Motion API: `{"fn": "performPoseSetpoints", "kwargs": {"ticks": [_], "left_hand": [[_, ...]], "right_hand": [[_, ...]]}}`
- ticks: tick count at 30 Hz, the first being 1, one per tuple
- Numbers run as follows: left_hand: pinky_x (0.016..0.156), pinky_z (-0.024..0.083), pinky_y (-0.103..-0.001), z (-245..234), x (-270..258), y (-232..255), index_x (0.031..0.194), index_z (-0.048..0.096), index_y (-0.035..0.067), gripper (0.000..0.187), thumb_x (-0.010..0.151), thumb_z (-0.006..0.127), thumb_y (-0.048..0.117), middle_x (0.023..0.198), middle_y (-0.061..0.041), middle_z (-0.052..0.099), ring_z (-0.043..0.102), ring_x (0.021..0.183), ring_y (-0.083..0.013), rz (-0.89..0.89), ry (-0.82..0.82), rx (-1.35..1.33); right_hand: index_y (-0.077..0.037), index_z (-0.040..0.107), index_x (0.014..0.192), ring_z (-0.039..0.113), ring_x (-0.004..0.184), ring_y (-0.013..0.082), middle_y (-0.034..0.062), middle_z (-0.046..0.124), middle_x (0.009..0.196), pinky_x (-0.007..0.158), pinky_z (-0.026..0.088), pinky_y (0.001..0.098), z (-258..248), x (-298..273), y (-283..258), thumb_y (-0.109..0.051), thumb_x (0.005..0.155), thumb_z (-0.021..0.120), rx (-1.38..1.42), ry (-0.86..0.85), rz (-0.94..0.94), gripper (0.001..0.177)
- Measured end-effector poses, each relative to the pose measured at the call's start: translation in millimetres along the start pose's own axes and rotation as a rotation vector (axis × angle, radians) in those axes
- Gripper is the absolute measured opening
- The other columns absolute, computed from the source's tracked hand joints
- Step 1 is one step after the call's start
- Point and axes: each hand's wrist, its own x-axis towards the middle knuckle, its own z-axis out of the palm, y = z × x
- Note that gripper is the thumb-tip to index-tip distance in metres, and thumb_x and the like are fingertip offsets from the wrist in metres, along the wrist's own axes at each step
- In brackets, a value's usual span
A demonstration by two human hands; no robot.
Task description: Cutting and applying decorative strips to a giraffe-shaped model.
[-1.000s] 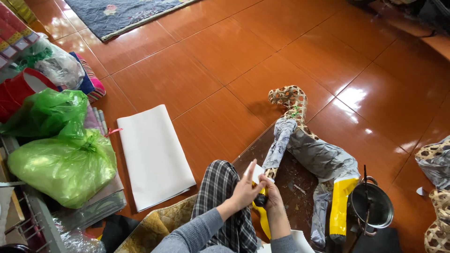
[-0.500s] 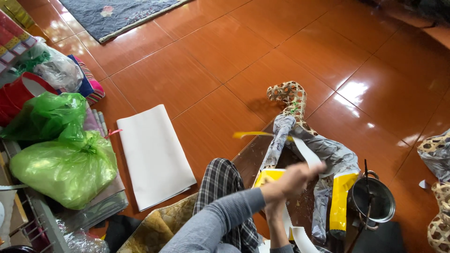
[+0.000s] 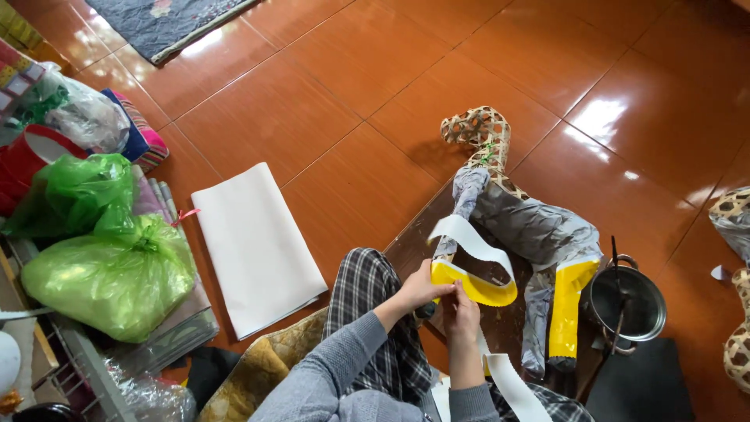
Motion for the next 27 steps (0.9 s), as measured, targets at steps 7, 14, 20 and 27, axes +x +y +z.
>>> {"fn": "performPoseSetpoints", "kwargs": {"ticks": [7, 14, 20, 27], "left_hand": [[0.086, 0.055, -0.045, 6.1, 2.3, -3.1, 0.128, 0.042, 0.021, 0.066, 0.073, 0.068, 0.046, 0.106, -0.02, 0.067, 0.066, 0.105, -0.0374, -0.029, 0.06, 0.226], [0.104, 0.045, -0.048, -2.0, -9.0, 12.4, 0.142, 0.028, 0.011, 0.078, 0.08, 0.063, 0.043, 0.127, -0.034, 0.054, 0.053, 0.124, -0.0431, 0.011, -0.123, 0.224], [0.116, 0.032, -0.049, -53.8, -80.1, 69.9, 0.156, 0.001, 0.01, 0.117, 0.074, 0.074, 0.052, 0.138, -0.042, 0.04, 0.038, 0.135, -0.0466, 0.073, -0.25, 0.009], [0.099, 0.047, -0.06, -26.4, -62.1, 25.1, 0.155, 0.004, 0.025, 0.096, 0.086, 0.065, 0.052, 0.135, -0.042, 0.038, 0.05, 0.115, -0.0586, 0.27, 0.015, -0.034]], "right_hand": [[-0.005, 0.06, 0.075, 0.048, 0.068, 0.0162, 0.0086, 0.056, 0.074, 0.061, 0.038, 0.0254, -32.7, 0.7, 20.3, -0.04, 0.097, 0.065, -0.334, -0.025, 0.012, 0.042], [0.001, 0.064, 0.11, 0.063, 0.088, 0.0221, 0.0114, 0.064, 0.097, 0.079, 0.057, 0.0395, 24.2, 40.3, -9.3, -0.054, 0.097, 0.055, -0.635, -0.363, 0.129, 0.057], [-0.004, 0.07, 0.1, 0.073, 0.076, 0.0282, 0.0173, 0.073, 0.093, 0.067, 0.061, 0.0416, 44.3, 48.4, -3.8, -0.04, 0.084, 0.076, -0.032, -0.315, 0.458, 0.04], [-0.005, 0.067, 0.115, 0.07, 0.089, 0.0251, 0.0127, 0.071, 0.104, 0.079, 0.057, 0.0388, 43.3, 23.2, -0.3, -0.038, 0.086, 0.075, 0.007, -0.218, 0.332, 0.045]]}}
